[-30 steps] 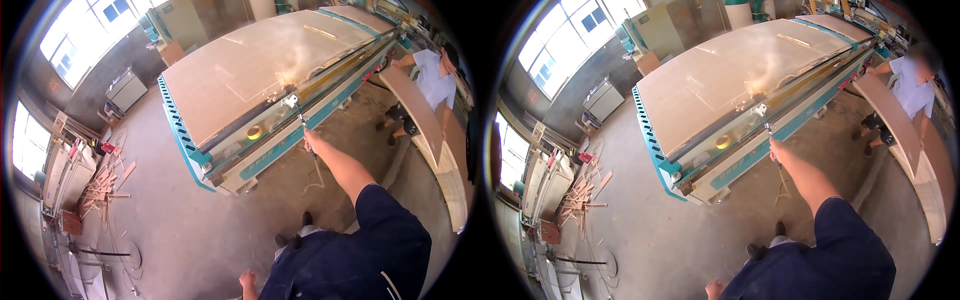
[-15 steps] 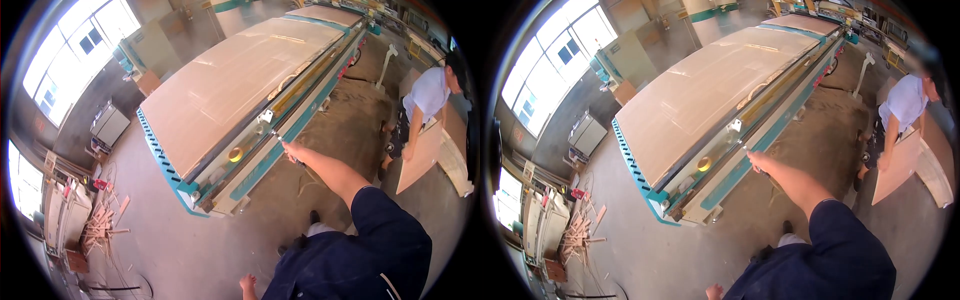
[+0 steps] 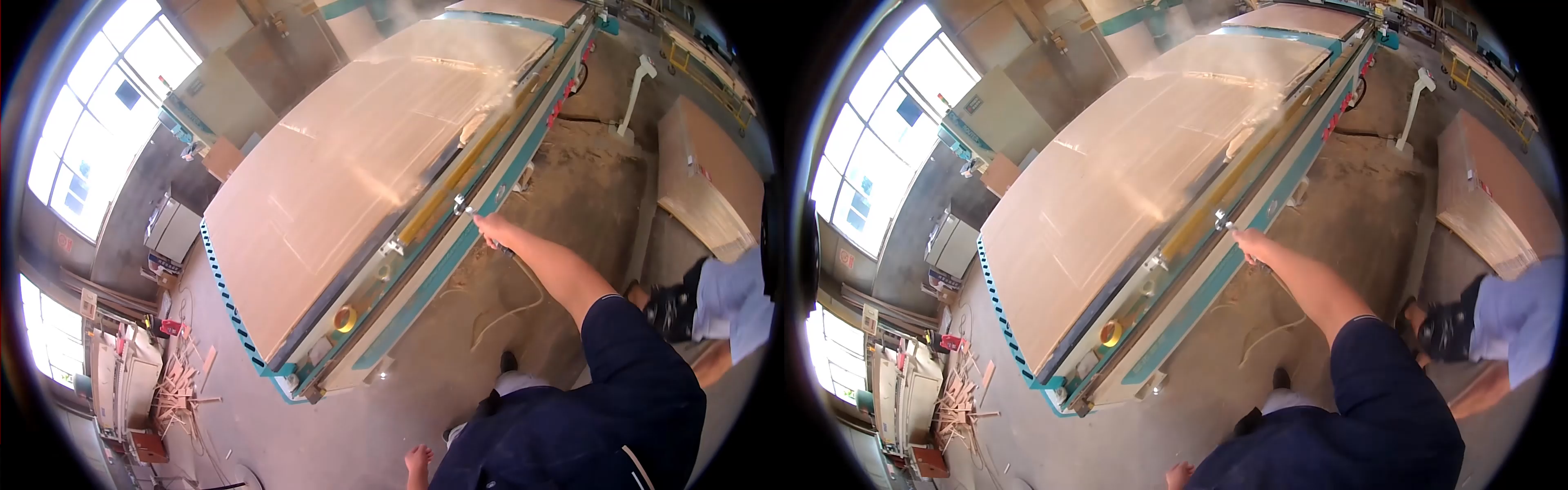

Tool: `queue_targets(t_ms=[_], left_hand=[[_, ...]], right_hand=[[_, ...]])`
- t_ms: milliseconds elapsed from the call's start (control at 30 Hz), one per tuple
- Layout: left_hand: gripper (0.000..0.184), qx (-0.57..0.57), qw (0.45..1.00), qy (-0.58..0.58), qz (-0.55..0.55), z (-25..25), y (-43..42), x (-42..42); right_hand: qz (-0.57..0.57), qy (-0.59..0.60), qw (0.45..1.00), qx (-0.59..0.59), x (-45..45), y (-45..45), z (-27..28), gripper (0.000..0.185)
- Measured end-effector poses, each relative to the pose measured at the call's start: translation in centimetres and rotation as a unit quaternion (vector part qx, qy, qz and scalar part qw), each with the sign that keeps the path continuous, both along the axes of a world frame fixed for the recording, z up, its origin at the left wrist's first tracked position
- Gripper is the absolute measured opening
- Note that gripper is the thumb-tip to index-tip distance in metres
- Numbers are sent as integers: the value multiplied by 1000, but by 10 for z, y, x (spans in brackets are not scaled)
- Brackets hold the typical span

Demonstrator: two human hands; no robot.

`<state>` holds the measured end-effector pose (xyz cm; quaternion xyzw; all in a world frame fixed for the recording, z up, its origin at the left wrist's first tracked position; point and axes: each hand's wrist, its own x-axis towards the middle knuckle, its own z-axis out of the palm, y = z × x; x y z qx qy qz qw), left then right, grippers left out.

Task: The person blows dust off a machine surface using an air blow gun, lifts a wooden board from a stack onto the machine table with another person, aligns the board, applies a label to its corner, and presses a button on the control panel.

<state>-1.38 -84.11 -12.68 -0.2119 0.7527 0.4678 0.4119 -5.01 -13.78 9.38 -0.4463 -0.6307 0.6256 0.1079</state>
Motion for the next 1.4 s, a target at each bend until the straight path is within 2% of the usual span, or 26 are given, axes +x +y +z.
queue_targets(t_ms=[100,133,233,300,367,400,433,600,667,700,800,867,933,967,1000,1033,1067,1100,1167,1200,1233,1267,1300,1333,1367,1400], left_hand=[[22,-4,993,28,-115,88,109,-6],[24,-3,987,33,-158,102,133,-9],[26,0,977,43,-209,88,172,-30],[27,-9,975,63,-214,89,187,-49],[26,-18,974,91,-206,95,200,-70],[26,-13,978,90,-188,99,202,-76],[26,-7,981,90,-170,102,206,-81],[25,-49,977,72,-194,86,204,-94],[25,-58,969,83,-227,69,198,-107],[25,-71,957,111,-259,66,200,-118],[25,-108,912,217,-332,80,209,-162],[26,-126,872,318,-350,95,231,-204],[27,-72,843,456,-275,97,251,-254],[26,-60,850,419,-314,155,275,-277],[20,-46,787,561,-254,171,296,-325],[19,-7,773,589,-235,182,309,-350],[22,-29,743,616,-260,202,321,-376],[25,-47,726,636,-258,206,331,-403],[35,-106,731,620,-265,204,346,-451],[39,-135,727,616,-270,205,352,-472],[44,-164,723,612,-274,205,355,-493],[48,-180,733,596,-274,202,356,-511],[53,-193,744,578,-273,198,358,-527],[58,-207,755,559,-273,194,361,-541],[60,-222,753,551,-283,192,364,-553],[63,-236,750,543,-295,190,370,-567]], right_hand=[[-5,-28,1000,10,4,35,-1,53],[45,-43,998,-1,5,28,-7,53],[232,-19,972,-24,23,-23,25,51],[201,-55,978,-2,26,-17,13,51],[54,-11,995,-82,33,25,-21,47],[-4,5,997,-76,40,39,-12,47],[-56,-46,995,-68,47,50,-1,47],[-27,-46,996,-70,55,61,17,46],[-130,16,986,-106,56,95,-2,45],[-180,48,975,-123,55,112,-7,45],[-169,-51,984,-17,43,124,15,46],[-173,-41,984,-9,29,137,2,46],[-200,-69,977,-5,5,135,10,45],[-225,-98,969,-6,-20,120,25,44],[-72,-81,992,-68,-64,93,7,38],[9,-48,995,-87,-88,63,1,32],[96,-152,984,-9,-121,20,27,29],[217,-134,967,22,-145,0,18,31],[263,-141,953,45,-187,-29,40,35],[268,-153,935,174,-206,-20,41,52],[260,-105,922,268,-223,15,3,49],[130,-124,974,140,-240,39,5,47],[-34,-117,992,25,-257,63,7,46],[-95,-79,992,32,-265,79,16,45],[-107,-99,986,76,-279,84,28,47],[-30,-109,990,79,-297,94,16,48]])
